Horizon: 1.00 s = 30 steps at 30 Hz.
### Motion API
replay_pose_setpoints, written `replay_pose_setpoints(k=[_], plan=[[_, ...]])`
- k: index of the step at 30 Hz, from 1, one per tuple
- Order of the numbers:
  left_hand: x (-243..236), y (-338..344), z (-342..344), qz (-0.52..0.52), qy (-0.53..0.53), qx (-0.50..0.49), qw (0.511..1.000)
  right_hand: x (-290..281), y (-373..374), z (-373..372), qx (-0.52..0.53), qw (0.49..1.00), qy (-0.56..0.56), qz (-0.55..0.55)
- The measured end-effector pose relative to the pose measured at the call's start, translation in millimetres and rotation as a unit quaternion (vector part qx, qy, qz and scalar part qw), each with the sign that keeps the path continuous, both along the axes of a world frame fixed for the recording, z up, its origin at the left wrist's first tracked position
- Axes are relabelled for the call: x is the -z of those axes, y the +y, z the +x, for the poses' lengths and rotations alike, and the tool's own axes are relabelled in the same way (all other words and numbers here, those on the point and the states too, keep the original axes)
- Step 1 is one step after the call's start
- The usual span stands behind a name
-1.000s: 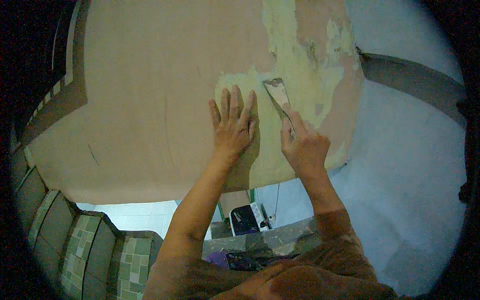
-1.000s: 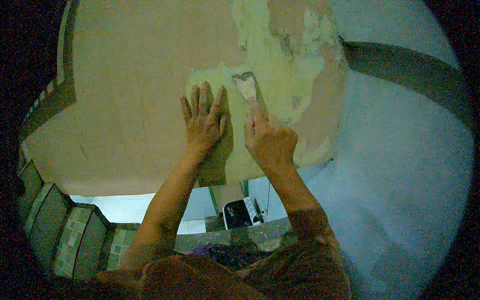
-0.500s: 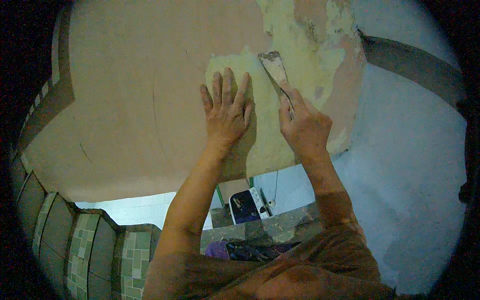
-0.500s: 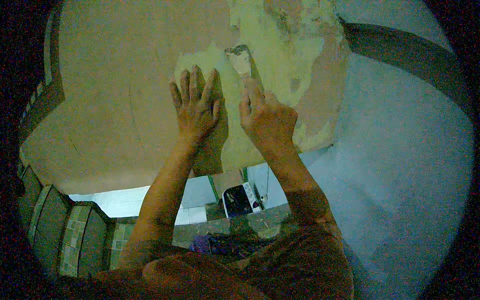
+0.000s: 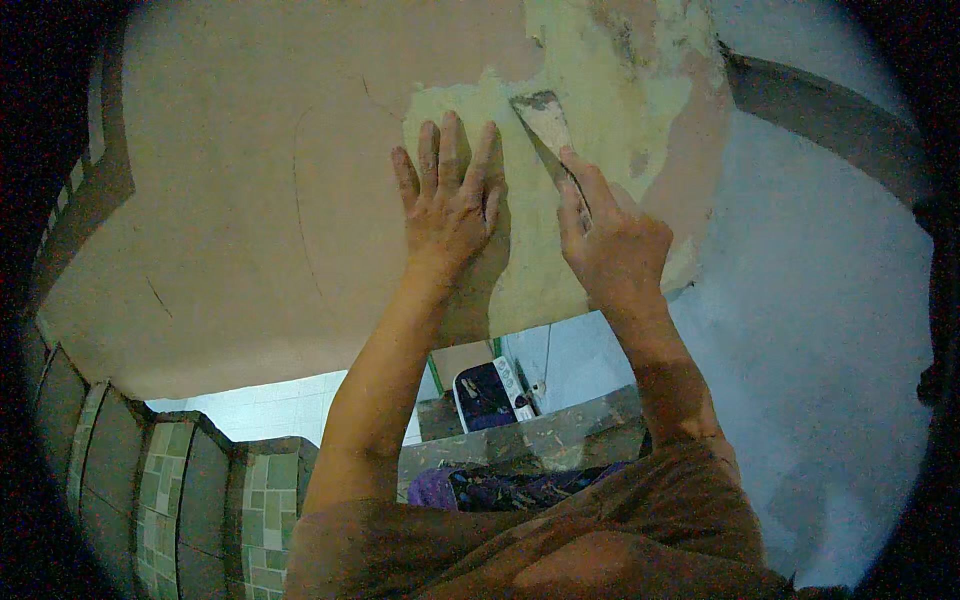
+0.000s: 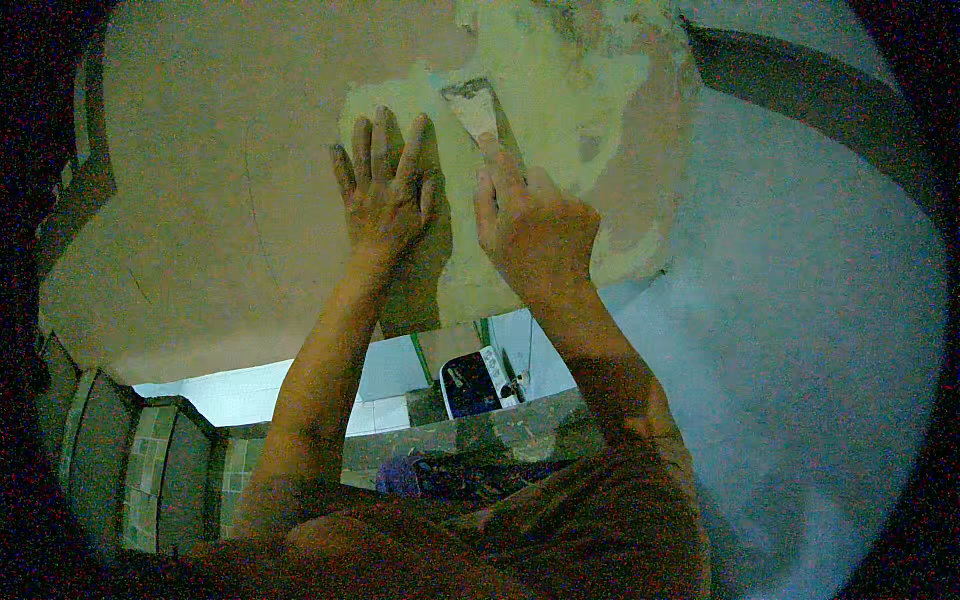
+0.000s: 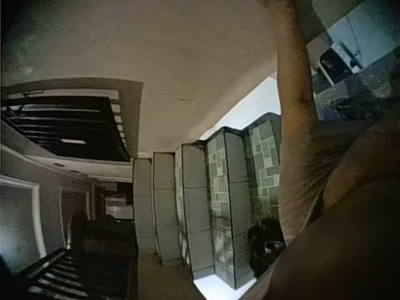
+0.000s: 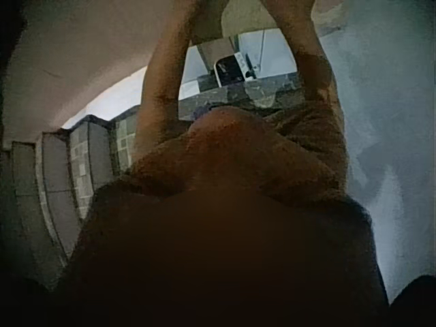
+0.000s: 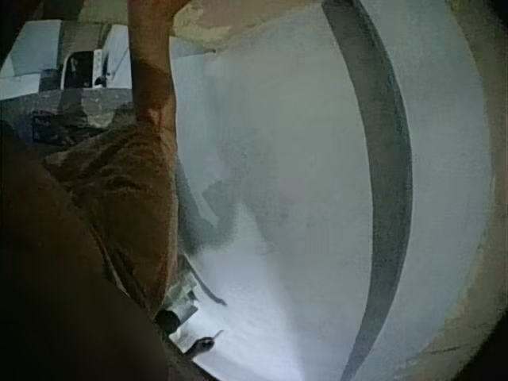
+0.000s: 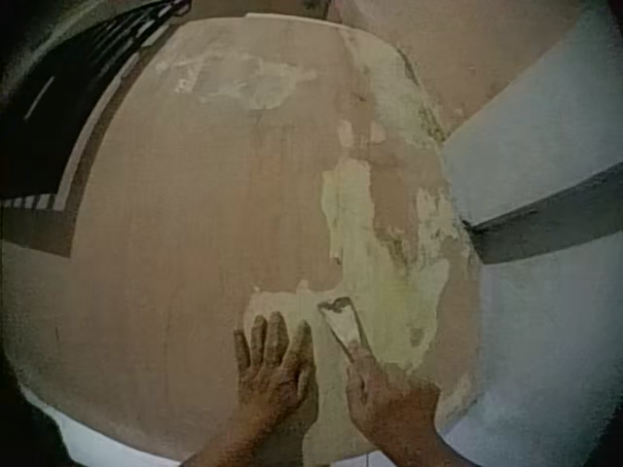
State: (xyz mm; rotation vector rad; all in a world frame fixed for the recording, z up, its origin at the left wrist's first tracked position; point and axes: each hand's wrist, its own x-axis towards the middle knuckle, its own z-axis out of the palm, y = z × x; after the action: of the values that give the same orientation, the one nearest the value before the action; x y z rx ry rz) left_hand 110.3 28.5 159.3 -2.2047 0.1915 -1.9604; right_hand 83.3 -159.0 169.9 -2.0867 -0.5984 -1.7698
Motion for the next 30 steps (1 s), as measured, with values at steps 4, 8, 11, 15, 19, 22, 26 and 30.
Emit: replay_pose_setpoints(k=[4,8,11,15,19,22,26,30], plan=[[-1,2,1,-0.004,0.013,-0.006,1.0,-8,6,0,-0.003,1.0,0.009,0.01],[-2,2,0,-0.001,0.014,-0.001,1.0,-7,4,-6,-0.02,1.0,-0.009,0.017],[-2,-2,0,-0.001,0.004,0.004,1.0,-2,0,-7,0.006,1.0,0.008,0.003],[-3,-4,3,0.005,-0.017,0.008,1.0,-6,-2,1,0.006,1.0,0.013,0.018],[2,0,4,0.0,0.0,0.009,1.0,7,-5,-5,-0.003,1.0,0.01,-0.021],[9,2,5,-0.004,0.013,0.023,1.0,20,-6,-12,0.002,0.999,0.021,-0.05],[23,4,4,0.007,0.024,0.027,0.999,27,-5,-6,-0.003,0.999,0.007,-0.041],[44,8,-2,0.018,0.046,0.042,0.998,43,-5,-6,0.006,0.998,0.011,-0.064]])
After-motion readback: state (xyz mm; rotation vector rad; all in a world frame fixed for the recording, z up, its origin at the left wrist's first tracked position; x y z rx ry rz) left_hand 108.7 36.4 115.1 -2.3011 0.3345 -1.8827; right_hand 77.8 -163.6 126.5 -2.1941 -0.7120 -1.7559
